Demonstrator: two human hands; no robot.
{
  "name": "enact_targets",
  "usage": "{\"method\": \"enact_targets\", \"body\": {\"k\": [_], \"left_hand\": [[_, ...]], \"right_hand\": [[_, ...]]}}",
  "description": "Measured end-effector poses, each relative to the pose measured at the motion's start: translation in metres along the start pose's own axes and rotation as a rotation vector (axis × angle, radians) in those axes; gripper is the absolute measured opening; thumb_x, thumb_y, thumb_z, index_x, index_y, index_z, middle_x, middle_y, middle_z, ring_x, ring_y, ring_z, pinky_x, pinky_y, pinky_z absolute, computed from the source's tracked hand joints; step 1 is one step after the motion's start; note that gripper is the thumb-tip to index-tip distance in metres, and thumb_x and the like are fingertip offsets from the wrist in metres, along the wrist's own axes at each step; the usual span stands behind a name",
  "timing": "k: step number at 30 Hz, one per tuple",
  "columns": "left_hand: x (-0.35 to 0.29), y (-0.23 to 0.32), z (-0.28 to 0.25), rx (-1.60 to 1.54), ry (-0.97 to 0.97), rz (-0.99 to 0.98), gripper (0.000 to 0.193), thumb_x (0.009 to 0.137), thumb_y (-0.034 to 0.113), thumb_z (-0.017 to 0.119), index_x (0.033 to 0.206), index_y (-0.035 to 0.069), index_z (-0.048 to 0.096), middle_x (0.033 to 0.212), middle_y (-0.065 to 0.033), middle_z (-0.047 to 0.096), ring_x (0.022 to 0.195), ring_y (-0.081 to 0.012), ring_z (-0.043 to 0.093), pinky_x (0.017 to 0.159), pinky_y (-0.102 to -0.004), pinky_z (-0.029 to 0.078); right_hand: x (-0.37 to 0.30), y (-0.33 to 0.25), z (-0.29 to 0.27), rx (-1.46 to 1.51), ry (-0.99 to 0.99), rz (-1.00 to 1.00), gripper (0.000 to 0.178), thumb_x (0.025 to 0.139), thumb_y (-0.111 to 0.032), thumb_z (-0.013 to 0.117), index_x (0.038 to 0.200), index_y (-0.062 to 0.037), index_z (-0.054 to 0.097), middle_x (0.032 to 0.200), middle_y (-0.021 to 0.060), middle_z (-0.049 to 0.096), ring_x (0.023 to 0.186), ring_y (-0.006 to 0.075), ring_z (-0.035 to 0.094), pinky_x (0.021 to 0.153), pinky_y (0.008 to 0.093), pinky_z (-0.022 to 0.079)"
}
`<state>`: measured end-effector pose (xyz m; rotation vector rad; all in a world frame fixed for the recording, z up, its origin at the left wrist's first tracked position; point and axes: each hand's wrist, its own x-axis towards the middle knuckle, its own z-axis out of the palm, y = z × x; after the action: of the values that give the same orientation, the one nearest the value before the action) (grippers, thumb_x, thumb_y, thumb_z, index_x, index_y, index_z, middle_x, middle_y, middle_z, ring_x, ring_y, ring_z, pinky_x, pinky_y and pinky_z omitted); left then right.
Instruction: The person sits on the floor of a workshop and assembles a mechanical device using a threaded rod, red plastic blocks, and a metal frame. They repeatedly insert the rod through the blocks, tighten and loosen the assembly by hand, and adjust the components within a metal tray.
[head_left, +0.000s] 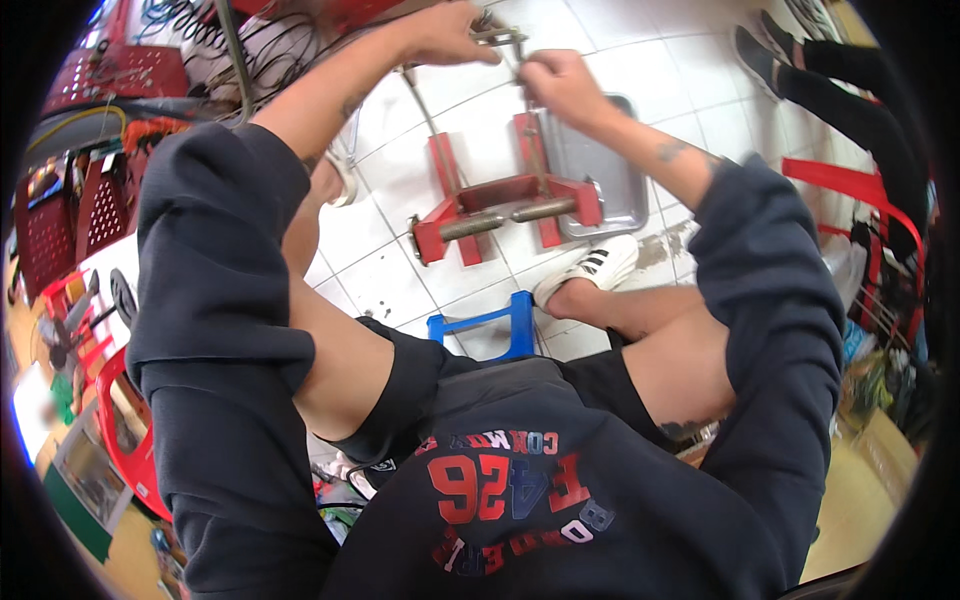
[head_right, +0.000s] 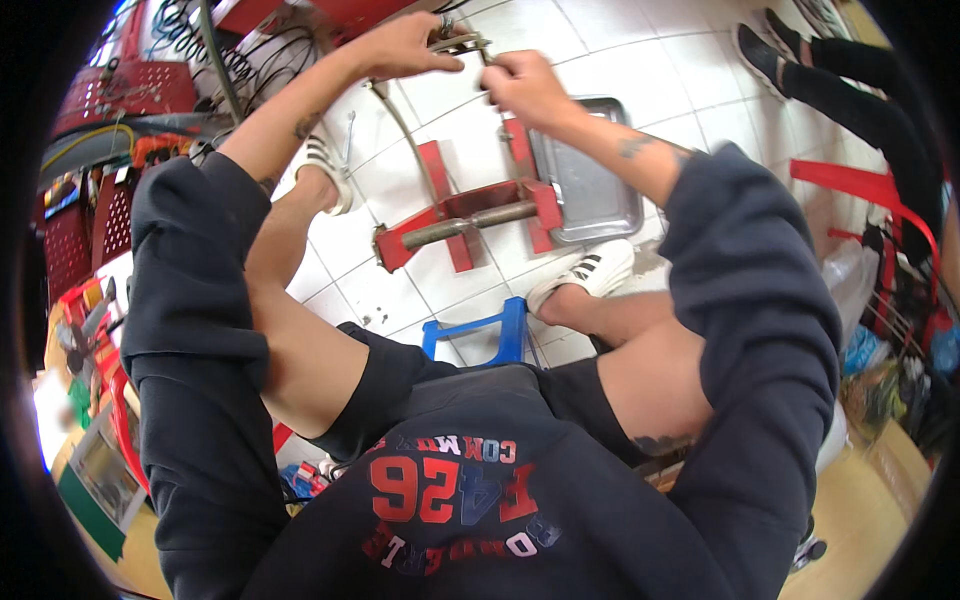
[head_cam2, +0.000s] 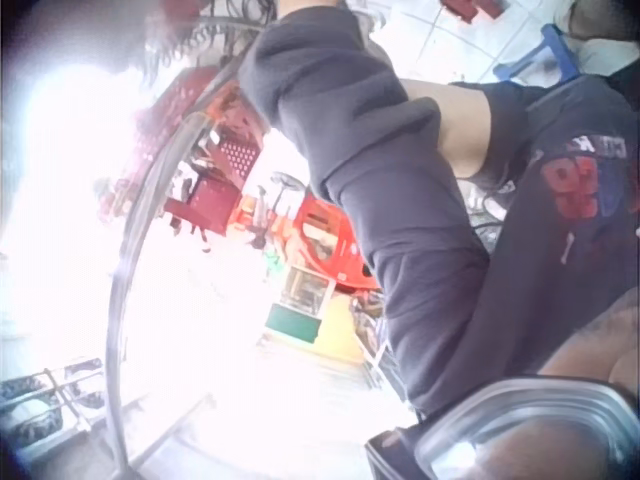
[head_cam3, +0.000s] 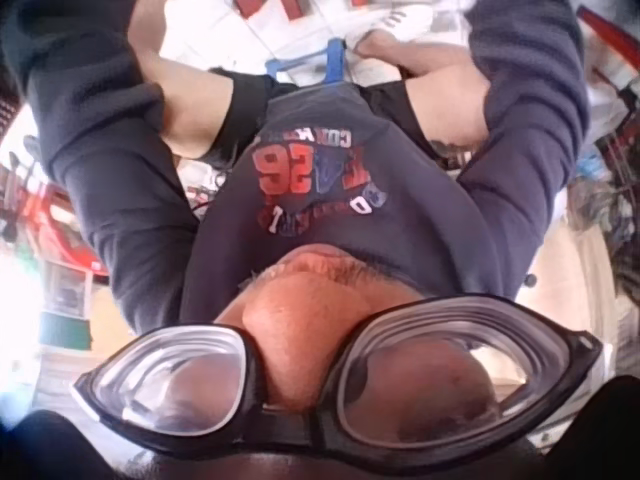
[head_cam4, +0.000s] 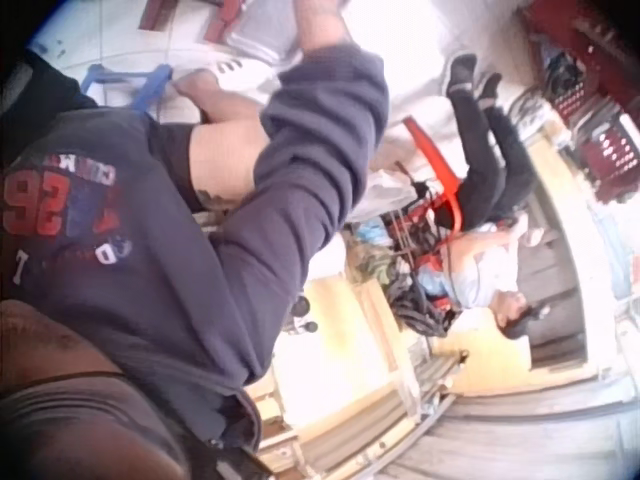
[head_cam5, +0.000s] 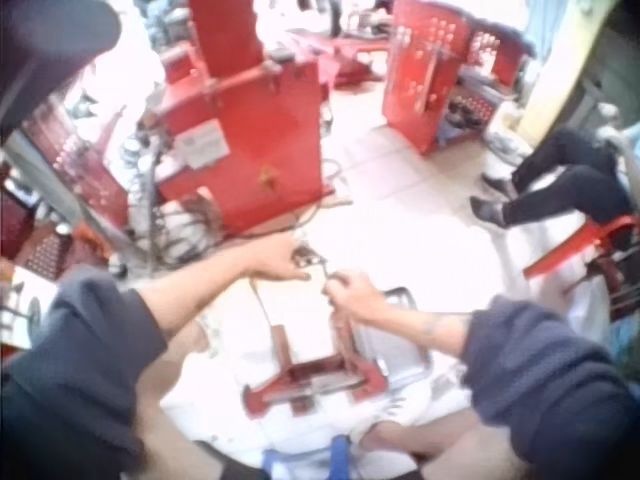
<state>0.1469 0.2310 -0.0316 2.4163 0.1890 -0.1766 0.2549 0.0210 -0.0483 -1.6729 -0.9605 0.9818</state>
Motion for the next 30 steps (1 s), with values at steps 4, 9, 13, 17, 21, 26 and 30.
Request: {"method": "enact_targets", "body": {"k": [4, 9, 13, 17, 21, 26, 30], "left_hand": [[-0.044, -0.025, -0.058, 0.063, 0.248, -0.079, 0.039, 0.089, 0.033, 0.069, 0.112, 0.002, 0.073, 0.107, -0.0195, 0.073, 0.102, -0.0305, 0.070, 0.091, -0.0389, 0.055], [-0.108, -0.078, -0.041, 0.101, 0.248, -0.470, 0.046, 0.097, 0.045, 0.059, 0.099, 0.001, 0.071, 0.081, -0.0152, 0.071, 0.074, -0.0226, 0.068, 0.068, -0.0370, 0.051], [-0.127, -0.033, -0.021, 0.143, 0.278, -0.635, 0.051, 0.097, 0.046, 0.055, 0.095, -0.003, 0.071, 0.088, -0.0256, 0.070, 0.087, -0.0420, 0.069, 0.079, -0.0484, 0.054], [-0.119, 0.107, -0.012, -0.054, -0.185, -0.537, 0.063, 0.097, 0.058, 0.052, 0.096, -0.002, 0.072, 0.086, -0.0248, 0.070, 0.089, -0.0403, 0.070, 0.082, -0.0492, 0.055], [-0.160, 0.176, 0.065, 0.035, -0.134, -0.195, 0.069, 0.096, 0.064, 0.051, 0.110, -0.003, 0.064, 0.088, -0.0237, 0.065, 0.095, -0.0406, 0.067, 0.083, -0.0504, 0.052], [-0.129, 0.177, 0.068, -0.095, -0.386, -0.344, 0.054, 0.101, 0.050, 0.051, 0.121, 0.000, 0.059, 0.083, -0.0220, 0.067, 0.088, -0.0422, 0.068, 0.080, -0.0511, 0.053], [-0.142, 0.165, 0.077, -0.123, -0.362, -0.338, 0.045, 0.105, 0.043, 0.046, 0.118, 0.002, 0.058, 0.080, -0.0204, 0.068, 0.084, -0.0424, 0.068, 0.076, -0.0514, 0.053]], "right_hand": [[0.003, 0.012, -0.043, -0.084, 0.054, 0.040, 0.031, 0.095, -0.022, 0.055, 0.086, 0.0031, 0.071, 0.065, 0.0057, 0.062, 0.058, 0.0120, 0.057, 0.057, 0.0291, 0.050], [0.008, 0.094, -0.116, -0.734, 0.092, 0.145, 0.040, 0.097, -0.033, 0.055, 0.095, 0.0031, 0.070, 0.076, 0.0179, 0.068, 0.073, 0.0292, 0.068, 0.074, 0.0425, 0.055], [-0.050, 0.199, -0.114, -0.977, -0.423, 0.608, 0.041, 0.090, -0.038, 0.062, 0.098, 0.0017, 0.072, 0.096, 0.0271, 0.071, 0.092, 0.0415, 0.070, 0.083, 0.0505, 0.055], [-0.147, 0.300, -0.065, -0.717, -0.626, 0.246, 0.034, 0.091, -0.032, 0.065, 0.094, 0.0006, 0.070, 0.093, 0.0242, 0.071, 0.089, 0.0428, 0.068, 0.078, 0.0495, 0.054], [-0.144, 0.333, -0.016, -0.533, -0.547, 0.271, 0.035, 0.093, -0.033, 0.061, 0.097, 0.0001, 0.069, 0.097, 0.0248, 0.071, 0.094, 0.0438, 0.067, 0.081, 0.0516, 0.053], [-0.131, 0.348, -0.002, -0.512, -0.358, 0.318, 0.036, 0.095, -0.034, 0.056, 0.099, -0.0006, 0.069, 0.103, 0.0256, 0.070, 0.100, 0.0451, 0.066, 0.085, 0.0542, 0.052], [-0.114, 0.315, 0.002, -0.571, -0.336, 0.373, 0.041, 0.101, -0.038, 0.046, 0.101, -0.0020, 0.067, 0.105, 0.0256, 0.070, 0.103, 0.0465, 0.065, 0.087, 0.0568, 0.050]]}}
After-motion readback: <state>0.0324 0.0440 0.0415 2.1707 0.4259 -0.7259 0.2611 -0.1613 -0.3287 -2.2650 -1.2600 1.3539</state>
